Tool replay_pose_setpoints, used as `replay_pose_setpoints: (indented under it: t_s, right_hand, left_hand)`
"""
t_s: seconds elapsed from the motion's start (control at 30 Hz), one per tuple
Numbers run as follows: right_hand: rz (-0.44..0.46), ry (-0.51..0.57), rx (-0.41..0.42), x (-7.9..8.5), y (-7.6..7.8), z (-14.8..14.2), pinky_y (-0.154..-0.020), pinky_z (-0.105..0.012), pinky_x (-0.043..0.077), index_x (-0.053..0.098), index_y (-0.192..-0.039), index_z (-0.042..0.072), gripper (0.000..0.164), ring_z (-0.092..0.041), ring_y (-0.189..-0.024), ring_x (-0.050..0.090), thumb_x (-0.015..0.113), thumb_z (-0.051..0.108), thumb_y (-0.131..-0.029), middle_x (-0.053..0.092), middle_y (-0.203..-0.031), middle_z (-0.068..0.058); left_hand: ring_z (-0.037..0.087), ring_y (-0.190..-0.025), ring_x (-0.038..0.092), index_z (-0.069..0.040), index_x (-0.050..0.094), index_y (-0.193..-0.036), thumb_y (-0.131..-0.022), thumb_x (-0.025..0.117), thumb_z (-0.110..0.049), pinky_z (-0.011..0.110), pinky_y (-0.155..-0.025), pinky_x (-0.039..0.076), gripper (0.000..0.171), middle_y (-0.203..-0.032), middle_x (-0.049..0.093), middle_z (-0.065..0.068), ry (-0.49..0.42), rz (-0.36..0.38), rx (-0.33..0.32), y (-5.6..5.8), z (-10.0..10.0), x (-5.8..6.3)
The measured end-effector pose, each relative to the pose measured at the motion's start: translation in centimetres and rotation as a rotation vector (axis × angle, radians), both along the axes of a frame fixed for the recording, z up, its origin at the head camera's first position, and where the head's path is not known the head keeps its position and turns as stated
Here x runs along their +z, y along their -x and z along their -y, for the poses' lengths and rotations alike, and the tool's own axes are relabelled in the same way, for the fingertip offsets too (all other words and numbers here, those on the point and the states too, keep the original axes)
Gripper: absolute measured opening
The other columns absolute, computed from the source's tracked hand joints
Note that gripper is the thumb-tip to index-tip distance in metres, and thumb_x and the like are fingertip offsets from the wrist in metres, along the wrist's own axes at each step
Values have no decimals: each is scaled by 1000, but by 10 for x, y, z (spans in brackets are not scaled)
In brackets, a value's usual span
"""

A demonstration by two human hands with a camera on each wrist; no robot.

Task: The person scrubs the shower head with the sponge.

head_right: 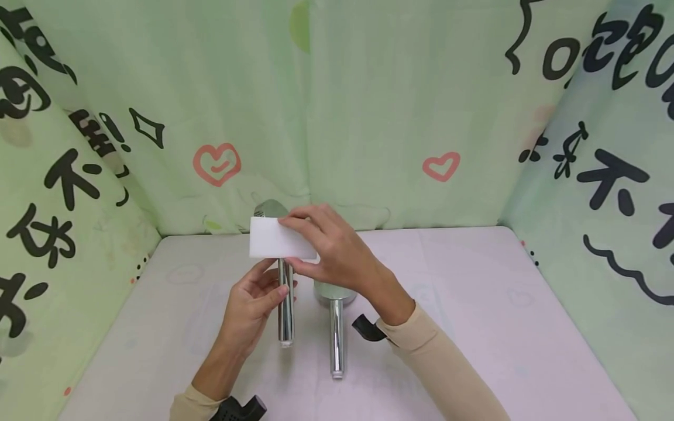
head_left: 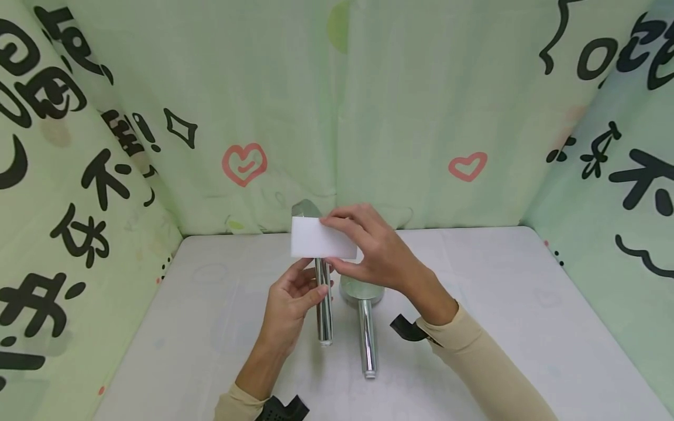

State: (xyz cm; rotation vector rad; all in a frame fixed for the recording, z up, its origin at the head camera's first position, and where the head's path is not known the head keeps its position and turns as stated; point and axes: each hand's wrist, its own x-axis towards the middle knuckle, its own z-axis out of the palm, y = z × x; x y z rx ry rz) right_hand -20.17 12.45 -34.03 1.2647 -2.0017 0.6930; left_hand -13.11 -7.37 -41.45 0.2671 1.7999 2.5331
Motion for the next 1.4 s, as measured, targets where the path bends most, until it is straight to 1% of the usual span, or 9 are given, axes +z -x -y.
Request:
replay_pose_setpoints:
  t_s: [0.13,0.33,0.57,0.63,0.8,0.93,1.03,1.23,1.4]
  right_hand:
    - [-4,8,-17,5,1,3,-84,-32,55,63,-132,5,55,-28,-114,54,82,22,-82,60,-128,-11]
    - [11,12,-28,7,0,5,-85,-31,54,62,-133,5,55,-28,-115,52,81,21,-83,58,-129,-10]
    - [4,-43,9,-5,-3,-1,-87,-32,53,63,-131,5,55,-26,-116,54,83,20,-82,59,-128,-9]
    - [-12,-59,17,-9,-4,-2,-89,-32,53,63,-131,5,56,-26,-117,54,84,20,-81,60,-128,-8]
    - [-89,-103,12,-14,-1,-5,-95,-34,52,63,-131,4,56,-27,-116,56,83,19,-81,60,-128,-9]
    - [-164,-124,-33,-14,1,-7,-94,-34,52,63,-132,5,55,-27,-113,58,82,19,-82,62,-126,-10]
    - [-178,-95,-59,-13,2,-6,-93,-35,53,63,-132,5,55,-28,-111,58,82,19,-82,62,-126,-11]
    - [-109,-3,-70,-5,4,-4,-85,-34,54,62,-132,5,57,-30,-111,55,83,20,-81,60,-127,-12]
    - [-20,54,-49,3,3,-4,-84,-33,55,61,-132,4,59,-29,-115,52,84,20,-80,58,-128,-13]
  left_hand:
    - [21,-99,65,-8,52,-146,-89,72,6,24,-82,57,62,-123,62,22,22,-4,21,-1,0,0]
    - [21,-97,64,-7,53,-147,-88,73,5,24,-82,57,63,-121,63,21,38,-19,23,-1,0,0]
    - [22,-97,63,-1,63,-130,-88,76,0,24,-80,55,44,-116,64,13,108,-31,76,1,3,-1]
    - [22,-98,62,1,64,-127,-88,77,-1,24,-79,55,41,-115,64,13,111,-25,86,1,3,-2]
    - [24,-101,60,-4,63,-131,-89,77,-4,24,-81,54,45,-117,63,12,126,-27,94,1,4,-1]
    - [23,-102,61,-4,63,-131,-90,77,-5,24,-82,55,43,-119,62,14,136,-31,75,1,3,0]
    - [23,-102,61,-3,63,-131,-90,77,-5,23,-80,54,43,-121,62,15,154,-33,60,0,3,2]
    - [21,-101,59,-8,56,-144,-88,77,-2,20,-73,53,60,-127,61,14,156,-50,47,-1,1,3]
    - [20,-100,59,-10,55,-146,-87,77,0,19,-73,53,64,-128,60,13,142,-71,12,-1,1,0]
